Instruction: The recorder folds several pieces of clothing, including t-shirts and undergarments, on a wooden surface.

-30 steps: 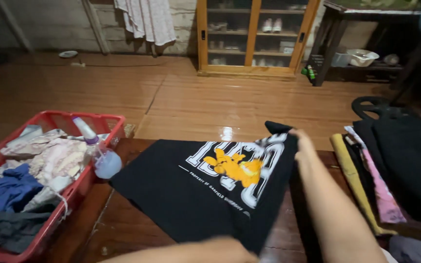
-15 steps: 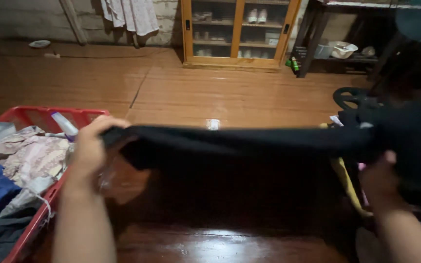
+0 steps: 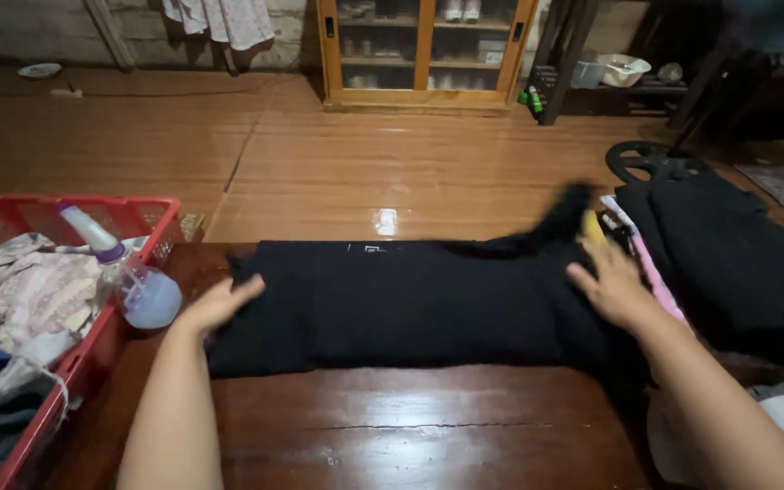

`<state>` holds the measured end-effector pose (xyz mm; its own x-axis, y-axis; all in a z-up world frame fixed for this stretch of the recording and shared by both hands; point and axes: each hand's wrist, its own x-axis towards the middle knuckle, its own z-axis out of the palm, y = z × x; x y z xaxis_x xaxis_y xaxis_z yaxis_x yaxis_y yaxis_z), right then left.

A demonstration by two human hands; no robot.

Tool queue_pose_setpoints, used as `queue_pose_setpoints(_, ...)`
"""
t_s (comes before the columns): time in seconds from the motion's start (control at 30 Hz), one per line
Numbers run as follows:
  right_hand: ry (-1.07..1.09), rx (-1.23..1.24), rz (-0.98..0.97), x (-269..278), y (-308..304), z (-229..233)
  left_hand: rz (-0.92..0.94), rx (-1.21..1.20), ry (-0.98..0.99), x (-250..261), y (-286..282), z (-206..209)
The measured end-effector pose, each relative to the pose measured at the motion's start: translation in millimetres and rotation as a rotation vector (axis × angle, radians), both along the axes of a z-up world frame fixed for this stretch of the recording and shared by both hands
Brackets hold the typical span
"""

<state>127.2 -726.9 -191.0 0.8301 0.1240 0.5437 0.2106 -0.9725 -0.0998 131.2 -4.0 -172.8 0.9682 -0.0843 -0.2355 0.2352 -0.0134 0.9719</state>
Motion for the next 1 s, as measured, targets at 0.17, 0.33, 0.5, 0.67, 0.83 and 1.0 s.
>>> queue_pose_setpoints(0.17,0.263,-0.049,0.032,21,-51,-58,-0.334,0.277,0.031,31,50,-63)
queue_pose_setpoints(0.33,0.759,0.098,-0.287,-32,-28,-2,-0.053,-0.281,-0.016,4,38,-24)
queue_pose_setpoints(0.5,0.954,0.2,-0.217,-56,-29,27,-0.308,0.134,0.032,8,49,-29)
queue_pose_setpoints(0.67,0.531,1.122,0.03,-44,-40,74,0.099,-0.057,-0.151,33,56,-10)
queue_pose_setpoints(0.83,-0.173,0.746,0.124,-15,-41,134,0.299,0.165,-0.831,70,61,55)
queue_pose_setpoints(1.0,-0.414,0.784,0.116,21,-62,177,0.445,0.08,-1.028,81,64,128)
